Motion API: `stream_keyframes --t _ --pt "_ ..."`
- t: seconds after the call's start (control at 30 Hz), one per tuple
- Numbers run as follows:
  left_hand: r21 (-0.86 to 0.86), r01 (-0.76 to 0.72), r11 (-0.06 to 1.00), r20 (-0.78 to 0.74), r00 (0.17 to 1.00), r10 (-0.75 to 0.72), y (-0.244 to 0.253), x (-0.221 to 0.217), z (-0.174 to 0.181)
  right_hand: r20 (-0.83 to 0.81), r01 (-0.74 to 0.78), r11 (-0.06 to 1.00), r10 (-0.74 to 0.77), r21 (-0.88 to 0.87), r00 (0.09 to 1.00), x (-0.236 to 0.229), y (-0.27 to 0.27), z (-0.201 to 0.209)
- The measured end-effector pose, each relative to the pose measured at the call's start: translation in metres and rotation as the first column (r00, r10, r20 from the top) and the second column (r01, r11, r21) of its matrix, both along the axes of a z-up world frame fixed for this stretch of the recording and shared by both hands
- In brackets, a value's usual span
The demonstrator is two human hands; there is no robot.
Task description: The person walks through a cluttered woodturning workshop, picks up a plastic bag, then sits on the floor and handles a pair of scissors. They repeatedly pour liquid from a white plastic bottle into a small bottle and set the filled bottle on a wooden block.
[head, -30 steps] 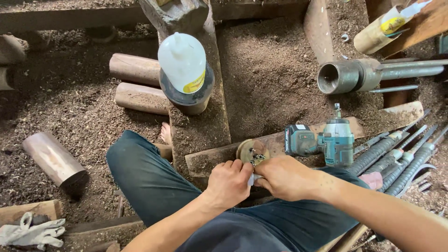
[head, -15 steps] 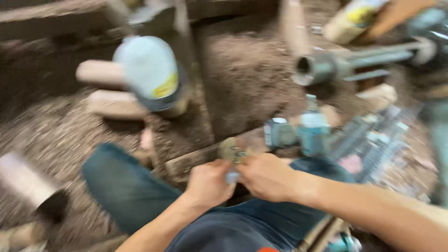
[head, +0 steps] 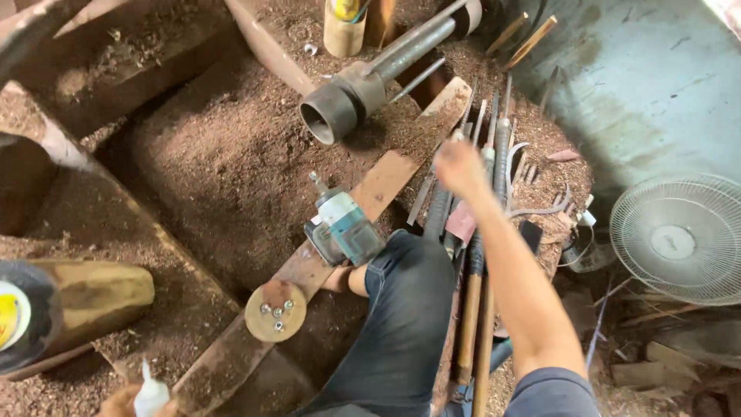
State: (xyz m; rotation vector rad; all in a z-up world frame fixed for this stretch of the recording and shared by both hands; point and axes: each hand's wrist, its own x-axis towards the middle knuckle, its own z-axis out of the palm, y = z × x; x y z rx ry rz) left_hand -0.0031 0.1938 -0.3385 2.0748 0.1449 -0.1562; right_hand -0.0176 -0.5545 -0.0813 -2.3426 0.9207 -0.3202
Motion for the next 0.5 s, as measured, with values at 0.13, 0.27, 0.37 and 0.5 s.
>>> stream_keyframes --t 0.13,0.27,0.37,0.5 --pt "0.048 -0.036 0.998 -0.174 0.984 0.044 0.033 -0.007 -0.016 -0.298 0.055 0.998 -0.062 -0.031 0.953 -0.036 -0.012 -0.161" --pt "-0.226 -0.070 0.972 0.085 0.992 0.091 -0.075 -0.035 0.137 -0.432 -0.055 0.996 0.020 -0.067 0.902 -0.023 0.010 -0.162" --pt "-0.043 -0.187 0.981 0.155 0.969 0.191 -0.129 -0.047 0.234 -0.575 -0.054 0.996 0.001 -0.076 0.818 -0.012 0.019 -0.147" --pt "-0.110 -0.123 0.986 0.108 0.985 0.135 -0.143 -0.048 0.271 -0.510 -0.184 0.982 0.138 -0.041 0.849 -0.020 -0.035 -0.225"
